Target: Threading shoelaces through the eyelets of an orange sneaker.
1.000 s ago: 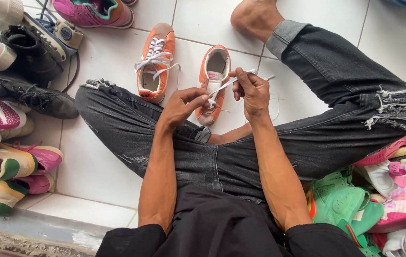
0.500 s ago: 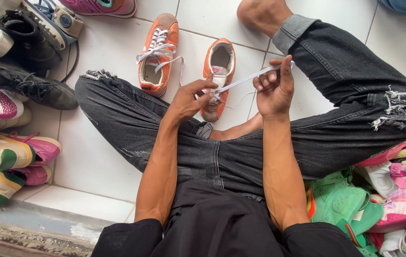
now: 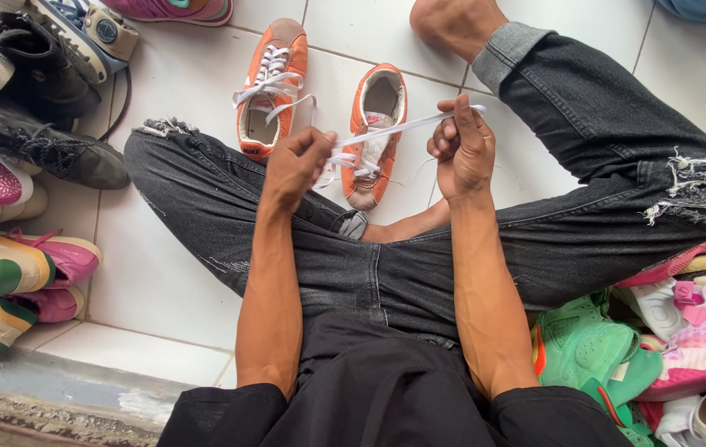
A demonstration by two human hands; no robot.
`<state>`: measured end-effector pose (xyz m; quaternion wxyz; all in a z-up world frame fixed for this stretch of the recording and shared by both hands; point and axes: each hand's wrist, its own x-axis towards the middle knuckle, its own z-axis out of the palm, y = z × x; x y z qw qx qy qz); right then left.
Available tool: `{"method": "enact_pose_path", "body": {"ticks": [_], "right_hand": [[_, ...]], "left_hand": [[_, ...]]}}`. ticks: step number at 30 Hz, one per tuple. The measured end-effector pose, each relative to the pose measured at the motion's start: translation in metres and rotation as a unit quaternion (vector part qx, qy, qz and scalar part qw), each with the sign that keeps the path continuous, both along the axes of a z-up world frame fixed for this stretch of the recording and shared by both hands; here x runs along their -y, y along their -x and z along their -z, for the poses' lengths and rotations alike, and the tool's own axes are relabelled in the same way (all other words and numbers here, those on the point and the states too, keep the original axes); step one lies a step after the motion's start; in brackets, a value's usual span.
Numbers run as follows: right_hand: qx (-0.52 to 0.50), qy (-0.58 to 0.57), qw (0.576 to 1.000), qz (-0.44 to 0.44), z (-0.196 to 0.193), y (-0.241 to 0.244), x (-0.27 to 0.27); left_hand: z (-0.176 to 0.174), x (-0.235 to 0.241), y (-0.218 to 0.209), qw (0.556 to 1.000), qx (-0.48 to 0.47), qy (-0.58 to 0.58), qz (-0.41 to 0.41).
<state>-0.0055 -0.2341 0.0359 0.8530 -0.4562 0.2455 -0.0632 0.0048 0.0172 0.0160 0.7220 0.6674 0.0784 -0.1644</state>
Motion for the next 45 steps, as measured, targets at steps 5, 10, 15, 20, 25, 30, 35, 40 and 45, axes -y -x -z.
{"method": "enact_pose_path", "body": {"ticks": [5, 10, 15, 20, 25, 30, 35, 40, 45], "right_hand": [[-0.020, 0.084, 0.996, -0.003, 0.005, 0.001, -0.006], [-0.019, 0.274, 0.944, -0.180, -0.003, 0.012, -0.032], [0.003, 0.430, 0.833, -0.349, 0.015, 0.018, -0.047], [0.009, 0.433, 0.820, -0.375, 0.026, 0.019, -0.045], [0.003, 0.421, 0.817, -0.394, -0.004, 0.020, -0.054], [0.014, 0.409, 0.803, -0.432, 0.000, 0.026, -0.057], [0.000, 0.394, 0.799, -0.455, 0.014, 0.022, -0.048], [-0.014, 0.336, 0.855, -0.396, -0.002, 0.016, -0.045], [0.001, 0.174, 0.947, -0.271, 0.020, 0.008, -0.031]], "left_hand": [[0.013, -0.017, -0.001, 0.943, -0.042, -0.291, 0.155], [-0.015, 0.001, -0.003, 0.956, 0.067, -0.249, 0.142], [0.003, 0.019, 0.004, 0.975, 0.051, -0.119, 0.178], [-0.001, 0.021, 0.003, 0.985, 0.027, -0.073, 0.156], [0.026, 0.026, -0.001, 0.995, 0.001, 0.006, 0.095], [0.002, 0.019, -0.003, 0.974, 0.019, 0.209, -0.081], [-0.010, 0.001, -0.009, 0.946, 0.034, 0.277, -0.163], [-0.020, 0.007, -0.003, 0.982, 0.041, 0.181, -0.040], [-0.025, 0.035, 0.005, 0.981, 0.043, -0.087, 0.167]]}}
